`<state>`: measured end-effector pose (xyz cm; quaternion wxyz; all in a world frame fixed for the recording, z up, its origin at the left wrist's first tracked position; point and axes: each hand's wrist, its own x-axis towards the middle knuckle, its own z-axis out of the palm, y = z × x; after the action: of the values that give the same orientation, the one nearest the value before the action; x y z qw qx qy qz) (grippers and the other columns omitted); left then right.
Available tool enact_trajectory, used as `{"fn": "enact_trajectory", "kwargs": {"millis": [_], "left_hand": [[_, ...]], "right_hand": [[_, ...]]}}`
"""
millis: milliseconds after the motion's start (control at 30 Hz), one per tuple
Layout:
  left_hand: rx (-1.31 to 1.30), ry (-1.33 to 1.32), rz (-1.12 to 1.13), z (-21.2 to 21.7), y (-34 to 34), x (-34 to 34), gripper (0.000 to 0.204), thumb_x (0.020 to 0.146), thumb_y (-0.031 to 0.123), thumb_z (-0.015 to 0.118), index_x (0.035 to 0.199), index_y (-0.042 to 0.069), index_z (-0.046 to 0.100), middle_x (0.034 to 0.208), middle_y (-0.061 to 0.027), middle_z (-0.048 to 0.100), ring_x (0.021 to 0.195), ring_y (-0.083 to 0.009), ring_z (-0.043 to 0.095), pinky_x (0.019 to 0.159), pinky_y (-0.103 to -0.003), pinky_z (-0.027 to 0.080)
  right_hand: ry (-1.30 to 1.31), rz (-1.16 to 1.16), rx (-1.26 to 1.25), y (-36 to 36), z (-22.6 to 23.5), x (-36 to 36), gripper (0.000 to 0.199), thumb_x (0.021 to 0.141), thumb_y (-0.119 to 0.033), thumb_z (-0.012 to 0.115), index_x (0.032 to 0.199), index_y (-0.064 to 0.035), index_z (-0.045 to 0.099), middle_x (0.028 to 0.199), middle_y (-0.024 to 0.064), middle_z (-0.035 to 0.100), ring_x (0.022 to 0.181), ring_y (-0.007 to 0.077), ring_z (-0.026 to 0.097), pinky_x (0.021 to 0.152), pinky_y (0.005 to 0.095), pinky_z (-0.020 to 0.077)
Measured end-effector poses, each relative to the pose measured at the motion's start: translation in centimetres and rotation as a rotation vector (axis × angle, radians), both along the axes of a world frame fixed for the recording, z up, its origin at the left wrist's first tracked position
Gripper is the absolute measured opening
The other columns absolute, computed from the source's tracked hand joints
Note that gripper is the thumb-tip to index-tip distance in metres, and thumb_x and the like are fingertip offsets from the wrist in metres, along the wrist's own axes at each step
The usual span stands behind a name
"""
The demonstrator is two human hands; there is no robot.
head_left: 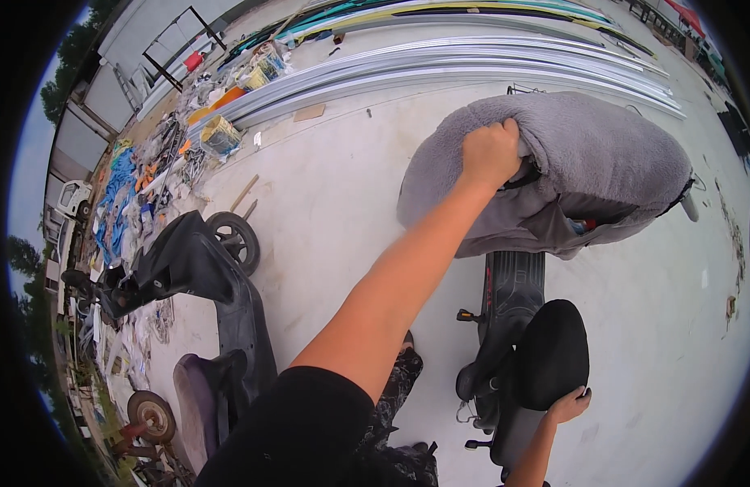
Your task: The person pushes a cart loaded with window frames across a yard, adjusts a fabric cover on a scooter, and unloads the window frames from the cart by hand, leaning them against a truck bed.
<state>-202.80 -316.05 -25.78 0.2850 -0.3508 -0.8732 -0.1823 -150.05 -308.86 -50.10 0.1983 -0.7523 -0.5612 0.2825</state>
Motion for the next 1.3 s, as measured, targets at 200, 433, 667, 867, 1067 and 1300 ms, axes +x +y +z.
{"fn": "enact_trajectory", "kwargs": {"millis": [200,433,667,867,1067,1300], "left_hand": [[-0.019,0.000,-0.089,0.9,2.9,-6.8,0.028,0.057,0.021,0.072,0.075,0.006,0.057,0.066,-0.0129,0.062,0.059,-0.0326,0.063,0.053,-0.042,0.051],[-0.133,0.066,-0.125,4.6,1.7,-12.1,0.031,0.060,0.026,0.073,0.078,0.006,0.057,0.071,-0.0134,0.065,0.065,-0.0324,0.065,0.055,-0.043,0.051],[-0.181,0.076,-0.056,5.8,0.2,-15.4,0.033,0.062,0.027,0.071,0.084,0.006,0.059,0.078,-0.0161,0.066,0.072,-0.0351,0.064,0.061,-0.044,0.051],[-0.242,0.073,-0.002,6.8,-0.6,-17.8,0.036,0.063,0.026,0.070,0.091,0.007,0.059,0.082,-0.0163,0.066,0.075,-0.0367,0.063,0.064,-0.045,0.051],[-0.262,0.066,0.005,8.3,0.1,-19.5,0.047,0.063,0.033,0.071,0.102,0.009,0.060,0.087,-0.0177,0.066,0.080,-0.0372,0.064,0.067,-0.045,0.052],[-0.315,0.099,0.031,8.3,-0.9,-20.9,0.062,0.062,0.040,0.074,0.114,0.011,0.058,0.086,-0.0167,0.067,0.077,-0.0364,0.064,0.066,-0.044,0.052]], "right_hand": [[-0.679,0.226,0.124,-1.7,4.5,-12.4,0.055,0.093,-0.049,0.038,0.130,-0.0090,0.046,0.138,0.0156,0.040,0.126,0.0338,0.038,0.097,0.0475,0.0387],[-0.590,0.182,0.121,-4.6,6.2,-17.4,0.052,0.091,-0.041,0.045,0.130,-0.0082,0.046,0.140,0.0152,0.038,0.130,0.0335,0.033,0.101,0.0476,0.0336],[-0.539,0.146,0.147,-6.8,6.9,-20.3,0.053,0.088,-0.039,0.048,0.131,-0.0079,0.046,0.141,0.0175,0.035,0.132,0.0348,0.029,0.105,0.0488,0.0276],[-0.456,0.159,0.167,-7.1,7.1,-22.7,0.055,0.086,-0.038,0.049,0.131,-0.0073,0.046,0.141,0.0187,0.034,0.133,0.0376,0.026,0.106,0.0500,0.0246],[-0.440,0.160,0.206,-6.6,6.9,-23.6,0.055,0.085,-0.037,0.051,0.131,-0.0076,0.046,0.141,0.0183,0.035,0.133,0.0379,0.026,0.107,0.0500,0.0236],[-0.432,0.152,0.261,-7.4,6.0,-23.3,0.053,0.083,-0.035,0.053,0.130,-0.0095,0.048,0.141,0.0176,0.036,0.133,0.0372,0.028,0.105,0.0506,0.0255]]}}
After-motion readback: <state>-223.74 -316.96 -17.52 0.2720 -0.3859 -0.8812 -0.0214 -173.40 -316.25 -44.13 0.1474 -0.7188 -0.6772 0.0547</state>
